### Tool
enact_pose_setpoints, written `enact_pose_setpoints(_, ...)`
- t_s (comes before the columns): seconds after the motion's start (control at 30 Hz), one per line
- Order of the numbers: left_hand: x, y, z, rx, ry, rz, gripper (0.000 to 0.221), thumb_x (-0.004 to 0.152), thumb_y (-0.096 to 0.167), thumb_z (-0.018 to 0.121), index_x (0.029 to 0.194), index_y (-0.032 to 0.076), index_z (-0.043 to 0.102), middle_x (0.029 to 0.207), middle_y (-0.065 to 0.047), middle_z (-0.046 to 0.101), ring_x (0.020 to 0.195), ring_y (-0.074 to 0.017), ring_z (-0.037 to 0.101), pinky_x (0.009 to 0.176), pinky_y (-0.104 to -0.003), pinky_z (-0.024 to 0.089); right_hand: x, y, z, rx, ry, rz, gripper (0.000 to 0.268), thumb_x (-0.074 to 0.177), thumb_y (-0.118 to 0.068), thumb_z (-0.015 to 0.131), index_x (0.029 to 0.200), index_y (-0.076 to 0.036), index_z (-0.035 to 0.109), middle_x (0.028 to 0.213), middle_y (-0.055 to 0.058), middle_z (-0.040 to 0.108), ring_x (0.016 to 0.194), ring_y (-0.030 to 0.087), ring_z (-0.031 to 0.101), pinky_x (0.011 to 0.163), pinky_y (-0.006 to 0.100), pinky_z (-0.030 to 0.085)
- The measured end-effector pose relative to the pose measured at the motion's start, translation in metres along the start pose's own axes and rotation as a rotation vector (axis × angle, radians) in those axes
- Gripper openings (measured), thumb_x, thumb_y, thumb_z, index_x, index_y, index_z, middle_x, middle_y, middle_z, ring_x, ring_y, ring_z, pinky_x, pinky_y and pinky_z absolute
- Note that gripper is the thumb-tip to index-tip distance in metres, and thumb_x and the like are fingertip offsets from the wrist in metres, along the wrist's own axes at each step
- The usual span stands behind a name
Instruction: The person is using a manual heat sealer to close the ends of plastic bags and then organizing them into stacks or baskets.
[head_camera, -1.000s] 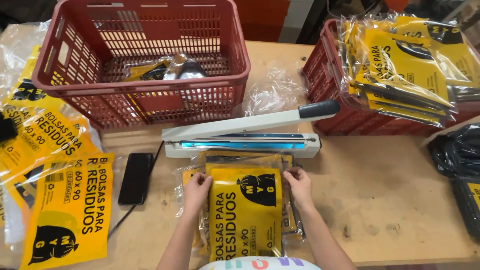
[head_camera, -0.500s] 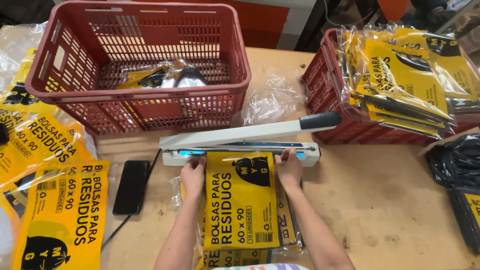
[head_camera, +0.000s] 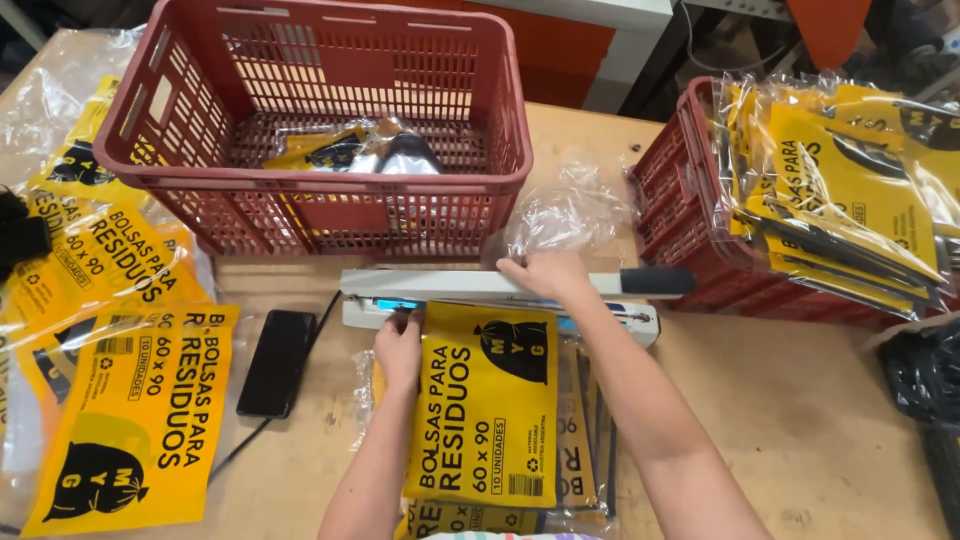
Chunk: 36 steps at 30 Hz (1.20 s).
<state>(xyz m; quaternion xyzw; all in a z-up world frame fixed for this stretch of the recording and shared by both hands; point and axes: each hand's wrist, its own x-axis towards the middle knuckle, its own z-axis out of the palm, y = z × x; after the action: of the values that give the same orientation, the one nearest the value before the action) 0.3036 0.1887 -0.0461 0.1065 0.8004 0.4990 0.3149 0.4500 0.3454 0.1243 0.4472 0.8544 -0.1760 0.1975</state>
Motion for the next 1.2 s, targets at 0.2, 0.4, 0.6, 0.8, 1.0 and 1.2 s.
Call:
enact_pose_setpoints(0.2, 0.001, -0.006, 0.008, -0.056, 0.053, 0.015, 0.026, 0.088, 0.039, 0.068, 0.095, 0.016, 0.078, 0.093, -0.008, 0.076, 0.103, -0.0303, 0.07, 0.09, -0.043, 0.052, 0.027, 0.017, 0.042, 0.149, 0.029, 0.002, 0.103, 0.09, -0.082, 0.015, 0.121, -0.001, 0.069, 0.123, 0.025, 0.068, 0.125, 0.04, 0.06, 0.107, 0.054, 0.043)
enact_pose_setpoints(0.4, 0.008, -0.017, 0.005, -0.066, 0.05, 0.139, 0.035, 0.091, 0.033, 0.063, 0.107, 0.004, 0.075, 0.106, -0.022, 0.074, 0.108, -0.0425, 0.066, 0.095, -0.053, 0.05, 0.012, 0.004, 0.029, 0.066, -0.086, 0.082, 0.102, 0.087, -0.085, 0.016, 0.132, -0.008, 0.064, 0.142, 0.015, 0.06, 0.139, 0.03, 0.048, 0.119, 0.046, 0.034)
enact_pose_setpoints(0.6, -0.056, 0.035, -0.037, 0.169, -0.191, 0.085, 0.017, 0.105, 0.02, 0.051, 0.09, 0.015, 0.058, 0.077, 0.004, 0.059, 0.061, -0.0052, 0.055, 0.053, -0.017, 0.05, 0.044, 0.026, 0.063, 0.037, -0.026, 0.231, 0.089, 0.085, -0.081, 0.008, 0.139, -0.03, 0.059, 0.142, 0.016, 0.06, 0.133, 0.034, 0.056, 0.111, 0.041, 0.042)
enact_pose_setpoints(0.8, -0.06, 0.015, -0.035, 0.4, -0.295, 0.115, 0.033, 0.1, 0.046, 0.052, 0.084, 0.017, 0.048, 0.077, 0.001, 0.055, 0.067, -0.016, 0.056, 0.052, -0.033, 0.046, 0.079, 0.04, 0.076, 0.014, -0.047, 0.294, 0.115, 0.082, -0.091, 0.004, 0.148, -0.009, 0.051, 0.152, 0.023, 0.05, 0.142, 0.038, 0.047, 0.119, 0.046, 0.029)
enact_pose_setpoints(1.0, -0.072, 0.019, -0.042, 0.376, -0.356, 0.064, 0.03, 0.1, 0.042, 0.054, 0.084, 0.018, 0.045, 0.074, 0.004, 0.044, 0.06, -0.0077, 0.04, 0.043, -0.022, 0.033, 0.116, 0.079, 0.12, -0.462, 0.068, -0.096, 0.078, 0.087, -0.063, 0.055, 0.151, -0.05, 0.012, 0.135, 0.013, 0.061, 0.114, 0.024, 0.072, 0.101, 0.028, 0.053)
enact_pose_setpoints(1.2, -0.067, 0.013, -0.034, 0.358, -0.339, 0.071, 0.032, 0.099, 0.044, 0.055, 0.085, 0.016, 0.048, 0.076, 0.002, 0.05, 0.063, -0.0119, 0.047, 0.048, -0.026, 0.039, 0.106, 0.051, 0.109, 0.346, 0.219, 0.158, 0.081, 0.088, -0.066, 0.044, 0.14, -0.007, 0.062, 0.145, 0.023, 0.056, 0.133, 0.044, 0.05, 0.116, 0.047, 0.033)
